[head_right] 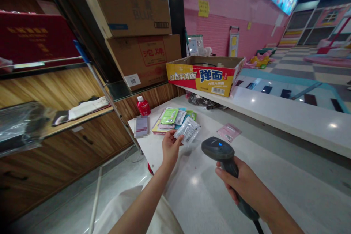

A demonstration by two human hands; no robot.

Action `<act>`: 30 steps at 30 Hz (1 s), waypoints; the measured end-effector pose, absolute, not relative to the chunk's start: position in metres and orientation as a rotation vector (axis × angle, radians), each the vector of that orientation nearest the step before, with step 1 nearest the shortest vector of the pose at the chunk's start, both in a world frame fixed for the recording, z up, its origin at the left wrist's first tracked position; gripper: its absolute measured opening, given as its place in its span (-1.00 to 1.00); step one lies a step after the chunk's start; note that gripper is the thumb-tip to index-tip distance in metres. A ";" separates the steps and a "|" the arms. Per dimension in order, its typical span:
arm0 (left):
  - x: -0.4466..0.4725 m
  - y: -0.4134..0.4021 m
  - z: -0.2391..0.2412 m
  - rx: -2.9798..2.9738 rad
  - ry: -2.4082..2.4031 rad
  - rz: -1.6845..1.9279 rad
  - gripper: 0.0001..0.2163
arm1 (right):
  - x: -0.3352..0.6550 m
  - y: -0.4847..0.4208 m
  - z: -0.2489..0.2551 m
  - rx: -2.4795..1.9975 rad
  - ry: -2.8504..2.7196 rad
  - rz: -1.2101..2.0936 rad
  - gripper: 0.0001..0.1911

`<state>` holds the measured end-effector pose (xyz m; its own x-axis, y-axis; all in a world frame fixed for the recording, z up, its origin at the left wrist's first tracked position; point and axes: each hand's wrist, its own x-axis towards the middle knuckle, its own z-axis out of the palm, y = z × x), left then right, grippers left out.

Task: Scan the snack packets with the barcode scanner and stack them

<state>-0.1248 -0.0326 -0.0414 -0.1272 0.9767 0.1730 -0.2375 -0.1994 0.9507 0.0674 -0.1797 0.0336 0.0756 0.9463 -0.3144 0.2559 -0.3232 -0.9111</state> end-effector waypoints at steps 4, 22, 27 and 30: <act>-0.139 0.003 -0.014 1.166 1.145 1.749 -0.72 | 0.069 -0.179 0.031 -1.643 -1.200 1.291 -0.58; -0.172 0.052 0.009 1.444 2.410 1.215 -0.69 | 0.070 -0.180 0.035 -1.676 -1.168 1.269 -0.55; -0.173 0.051 0.007 1.521 2.416 1.188 -0.66 | 0.069 -0.180 0.034 -1.670 -1.144 1.274 -0.55; -0.175 0.051 0.005 1.544 2.412 1.201 -0.65 | 0.069 -0.181 0.034 -1.664 -1.150 1.272 -0.55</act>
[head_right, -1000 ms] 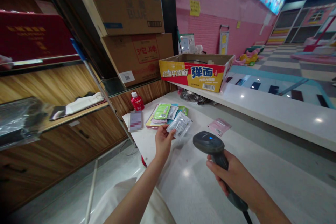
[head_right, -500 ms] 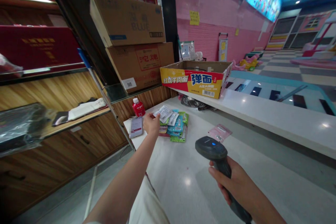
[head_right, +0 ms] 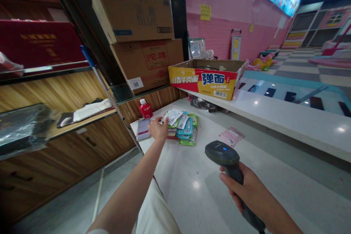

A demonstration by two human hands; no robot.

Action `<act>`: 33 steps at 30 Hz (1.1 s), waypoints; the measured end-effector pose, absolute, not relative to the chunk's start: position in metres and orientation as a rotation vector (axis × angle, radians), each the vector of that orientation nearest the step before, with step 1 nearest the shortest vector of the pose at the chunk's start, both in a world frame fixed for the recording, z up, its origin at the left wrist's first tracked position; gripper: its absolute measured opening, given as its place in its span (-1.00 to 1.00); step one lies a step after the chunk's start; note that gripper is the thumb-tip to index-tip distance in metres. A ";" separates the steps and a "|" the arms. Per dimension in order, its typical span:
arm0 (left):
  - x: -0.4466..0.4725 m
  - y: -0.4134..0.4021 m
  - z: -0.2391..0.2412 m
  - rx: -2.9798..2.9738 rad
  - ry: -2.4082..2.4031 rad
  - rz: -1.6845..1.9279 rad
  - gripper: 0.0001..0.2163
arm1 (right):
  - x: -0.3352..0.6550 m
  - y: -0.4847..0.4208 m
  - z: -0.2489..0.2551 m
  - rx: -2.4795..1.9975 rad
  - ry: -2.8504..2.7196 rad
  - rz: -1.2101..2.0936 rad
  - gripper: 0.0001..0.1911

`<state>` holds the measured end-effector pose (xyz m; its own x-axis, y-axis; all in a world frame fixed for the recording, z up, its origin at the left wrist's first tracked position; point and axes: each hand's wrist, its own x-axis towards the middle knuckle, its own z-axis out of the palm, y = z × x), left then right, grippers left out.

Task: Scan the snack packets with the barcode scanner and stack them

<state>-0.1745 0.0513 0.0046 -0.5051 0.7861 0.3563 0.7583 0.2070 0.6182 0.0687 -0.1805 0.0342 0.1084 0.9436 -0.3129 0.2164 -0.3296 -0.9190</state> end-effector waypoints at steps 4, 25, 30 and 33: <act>-0.175 0.049 0.005 1.600 2.377 1.235 -0.66 | 0.068 -0.180 0.034 -1.659 -1.154 1.277 -0.53; 0.017 -0.010 -0.046 2.507 1.182 0.548 -0.57 | 0.116 -0.169 0.053 -1.615 -0.740 1.034 -0.64; 0.031 -0.009 -0.049 2.503 1.266 0.462 -0.68 | 0.119 -0.170 0.054 -1.608 -0.735 1.045 -0.62; 0.025 -0.009 -0.043 2.448 1.396 0.447 -0.78 | 0.118 -0.170 0.055 -1.606 -0.750 1.030 -0.63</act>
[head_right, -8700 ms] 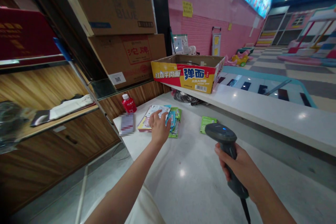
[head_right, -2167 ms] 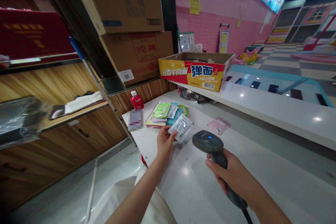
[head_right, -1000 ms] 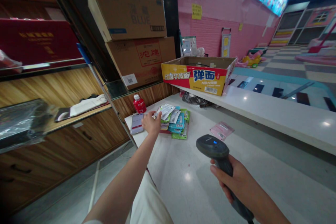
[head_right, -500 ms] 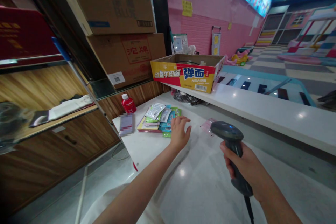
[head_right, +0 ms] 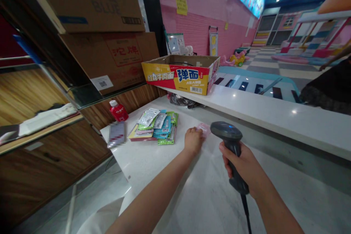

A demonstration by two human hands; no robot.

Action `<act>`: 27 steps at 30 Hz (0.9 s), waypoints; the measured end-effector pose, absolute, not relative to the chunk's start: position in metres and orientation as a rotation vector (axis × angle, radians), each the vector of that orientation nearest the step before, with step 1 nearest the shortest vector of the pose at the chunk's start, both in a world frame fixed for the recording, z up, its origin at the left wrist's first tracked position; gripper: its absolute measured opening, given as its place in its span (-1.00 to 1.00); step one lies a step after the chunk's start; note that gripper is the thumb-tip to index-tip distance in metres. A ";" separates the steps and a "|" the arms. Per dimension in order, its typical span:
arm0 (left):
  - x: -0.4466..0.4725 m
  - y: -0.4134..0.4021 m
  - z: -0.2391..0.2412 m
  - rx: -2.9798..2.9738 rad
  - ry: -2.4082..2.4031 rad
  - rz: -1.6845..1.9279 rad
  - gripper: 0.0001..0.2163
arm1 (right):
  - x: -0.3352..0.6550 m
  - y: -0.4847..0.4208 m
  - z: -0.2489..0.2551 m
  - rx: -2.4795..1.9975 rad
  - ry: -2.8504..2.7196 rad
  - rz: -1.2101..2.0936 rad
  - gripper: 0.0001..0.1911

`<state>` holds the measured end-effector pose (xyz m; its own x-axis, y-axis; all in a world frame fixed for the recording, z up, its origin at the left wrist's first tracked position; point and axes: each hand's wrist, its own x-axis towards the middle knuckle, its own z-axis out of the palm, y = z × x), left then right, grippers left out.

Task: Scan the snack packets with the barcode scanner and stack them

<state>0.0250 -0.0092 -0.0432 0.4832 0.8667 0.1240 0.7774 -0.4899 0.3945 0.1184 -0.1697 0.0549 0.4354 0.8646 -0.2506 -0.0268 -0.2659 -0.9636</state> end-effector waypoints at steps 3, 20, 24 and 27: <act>0.015 -0.010 -0.034 2.372 1.561 0.378 -0.62 | 0.116 -0.170 0.053 -1.599 -0.766 1.029 -0.64; -0.101 -0.017 -0.054 1.468 1.131 1.497 -0.87 | 0.088 -0.175 0.042 -1.546 -0.993 1.182 -0.61; -0.120 -0.024 -0.065 1.393 1.153 1.697 -0.80 | 0.075 -0.176 0.035 -1.562 -1.088 1.254 -0.55; -0.123 -0.026 -0.070 1.370 1.181 1.735 -0.80 | 0.065 -0.179 0.037 -1.595 -1.150 1.302 -0.55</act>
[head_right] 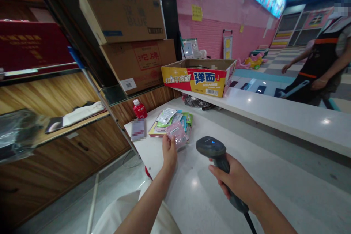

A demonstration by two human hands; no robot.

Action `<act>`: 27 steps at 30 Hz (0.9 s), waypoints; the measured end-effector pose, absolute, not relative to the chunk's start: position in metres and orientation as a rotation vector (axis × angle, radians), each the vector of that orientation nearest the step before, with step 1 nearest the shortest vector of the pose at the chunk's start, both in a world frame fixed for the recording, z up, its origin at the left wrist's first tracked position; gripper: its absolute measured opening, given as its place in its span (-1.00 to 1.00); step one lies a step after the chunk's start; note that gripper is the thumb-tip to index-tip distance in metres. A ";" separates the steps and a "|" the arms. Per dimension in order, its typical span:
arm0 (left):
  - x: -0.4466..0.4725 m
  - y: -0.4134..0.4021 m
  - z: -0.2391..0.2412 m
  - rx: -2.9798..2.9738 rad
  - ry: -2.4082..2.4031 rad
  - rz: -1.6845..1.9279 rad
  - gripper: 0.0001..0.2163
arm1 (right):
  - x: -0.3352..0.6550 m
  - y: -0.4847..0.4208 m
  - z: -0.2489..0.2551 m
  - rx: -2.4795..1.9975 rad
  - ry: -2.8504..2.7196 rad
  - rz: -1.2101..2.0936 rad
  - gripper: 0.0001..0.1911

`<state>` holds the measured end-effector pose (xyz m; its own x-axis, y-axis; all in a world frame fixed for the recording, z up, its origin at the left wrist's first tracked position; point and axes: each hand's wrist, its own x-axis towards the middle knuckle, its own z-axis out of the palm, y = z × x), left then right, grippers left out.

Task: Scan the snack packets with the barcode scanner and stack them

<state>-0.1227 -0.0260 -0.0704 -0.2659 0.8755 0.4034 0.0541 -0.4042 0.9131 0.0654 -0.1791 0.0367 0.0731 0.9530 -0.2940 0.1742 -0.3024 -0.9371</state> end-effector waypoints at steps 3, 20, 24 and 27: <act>-0.123 -0.025 -0.072 1.368 1.172 1.721 -0.81 | 0.060 -0.182 0.040 -1.621 -1.193 1.325 -0.56; -0.122 -0.026 -0.072 1.378 1.275 1.674 -0.89 | 0.061 -0.182 0.036 -1.635 -1.216 1.339 -0.68; -0.121 -0.027 -0.071 1.345 1.125 1.712 -0.82 | 0.062 -0.182 0.034 -1.626 -1.219 1.339 -0.68; -0.121 -0.028 -0.069 1.330 1.086 1.703 -0.79 | 0.062 -0.182 0.033 -1.602 -1.194 1.331 -0.66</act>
